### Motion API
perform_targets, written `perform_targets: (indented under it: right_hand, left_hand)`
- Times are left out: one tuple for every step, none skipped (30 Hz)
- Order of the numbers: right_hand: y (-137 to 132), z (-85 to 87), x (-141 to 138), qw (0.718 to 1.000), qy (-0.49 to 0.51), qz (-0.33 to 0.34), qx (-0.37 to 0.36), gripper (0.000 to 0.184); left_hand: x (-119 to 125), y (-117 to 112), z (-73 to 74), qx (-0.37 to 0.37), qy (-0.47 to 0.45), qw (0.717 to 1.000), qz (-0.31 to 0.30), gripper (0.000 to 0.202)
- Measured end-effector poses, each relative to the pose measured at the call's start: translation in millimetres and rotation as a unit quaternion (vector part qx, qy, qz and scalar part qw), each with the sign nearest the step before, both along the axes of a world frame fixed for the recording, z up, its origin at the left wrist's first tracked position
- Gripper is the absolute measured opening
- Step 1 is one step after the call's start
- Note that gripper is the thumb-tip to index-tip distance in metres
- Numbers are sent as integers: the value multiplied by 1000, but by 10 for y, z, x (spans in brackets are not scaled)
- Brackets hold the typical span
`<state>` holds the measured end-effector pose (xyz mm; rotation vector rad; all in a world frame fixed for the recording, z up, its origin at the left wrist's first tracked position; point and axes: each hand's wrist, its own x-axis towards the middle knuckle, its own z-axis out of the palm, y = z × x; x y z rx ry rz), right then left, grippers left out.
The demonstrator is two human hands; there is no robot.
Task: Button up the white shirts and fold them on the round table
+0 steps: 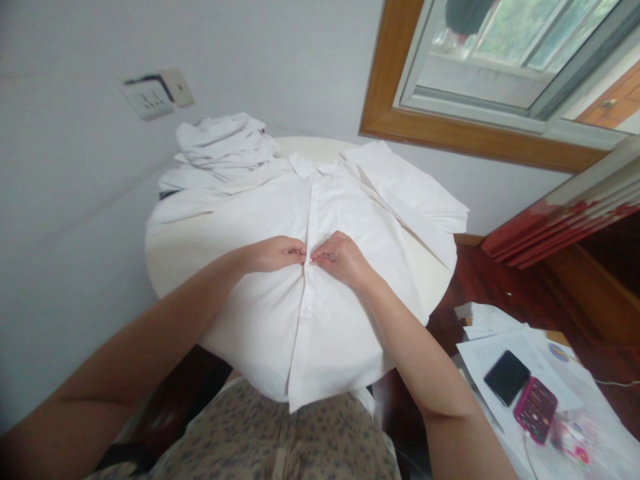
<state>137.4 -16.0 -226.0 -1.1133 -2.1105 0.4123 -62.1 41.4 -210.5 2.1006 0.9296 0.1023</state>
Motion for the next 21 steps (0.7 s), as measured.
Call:
perform_targets:
  right_hand:
    - [0, -1, -1, 1000, -6, 2, 6, 5]
    - [0, 0, -3, 1000, -11, 4, 11, 6]
    - [-1, 1, -7, 1000, -17, 5, 13, 7]
    - [-4, 4, -14, 1000, -23, 4, 12, 7]
    - [-9, 6, -24, 1000, -29, 3, 8, 8]
    - [-14, 9, -37, 999, -35, 1, 2, 9]
    - [-21, 12, -53, 999, -40, 0, -4, 11]
    - [-29, 13, -68, 999, -45, -2, -10, 11]
    - [-38, 14, -83, 999, -47, -3, -14, 12]
    - [-46, 14, -95, 999, -46, -6, -17, 12]
    - [-52, 14, -103, 999, -44, -8, -21, 12]
    - [-57, 15, -106, 999, -39, -12, -28, 11]
    - [-60, 18, -103, 999, -31, -18, -38, 10]
    - [-60, 22, -95, 998, -22, -25, -50, 8]
    - [-56, 27, -82, 997, -12, -29, -66, 6]
    - [-50, 34, -66, 996, -5, -27, -85, 6]
    - [-41, 41, -48, 994, 0, -20, -103, 8]
    - [-32, 47, -31, 993, -1, -8, -116, 11]
    - [-22, 52, -17, 993, -7, 5, -122, 14]
    - [-14, 53, -9, 993, -19, 15, -118, 18]
    - [-8, 52, -7, 993, -33, 20, -107, 22]
  left_hand:
    - [-5, 0, -1, -3, -3, 1000, -5, 26]
    - [-8, -2, -1, -4, -7, 1000, -9, 26]
    - [-10, -8, 1, -4, -11, 1000, -12, 25]
    - [-10, -16, 6, -3, -15, 1000, -12, 25]
    - [-8, -25, 11, -2, -17, 1000, -9, 25]
    - [-3, -35, 16, -1, -19, 1000, -2, 25]
    - [2, -45, 22, 2, -21, 1000, 6, 26]
    - [9, -53, 26, 6, -23, 1000, 13, 25]
    - [16, -59, 30, 11, -26, 999, 18, 24]
    - [22, -63, 32, 17, -27, 999, 19, 24]
    - [27, -64, 34, 22, -28, 999, 20, 23]
    - [32, -64, 35, 25, -28, 999, 21, 24]
    - [34, -61, 34, 25, -27, 999, 23, 25]
    - [36, -57, 31, 23, -25, 999, 26, 25]
    - [35, -50, 25, 22, -23, 999, 29, 26]
    - [34, -41, 16, 21, -20, 999, 33, 26]
    - [30, -31, 5, 21, -19, 999, 36, 26]
    - [26, -19, -10, 22, -18, 999, 35, 26]
    - [20, -6, -25, 24, -20, 999, 34, 26]
    - [14, 8, -39, 25, -22, 999, 32, 27]
    - [8, 20, -51, 24, -25, 999, 27, 28]
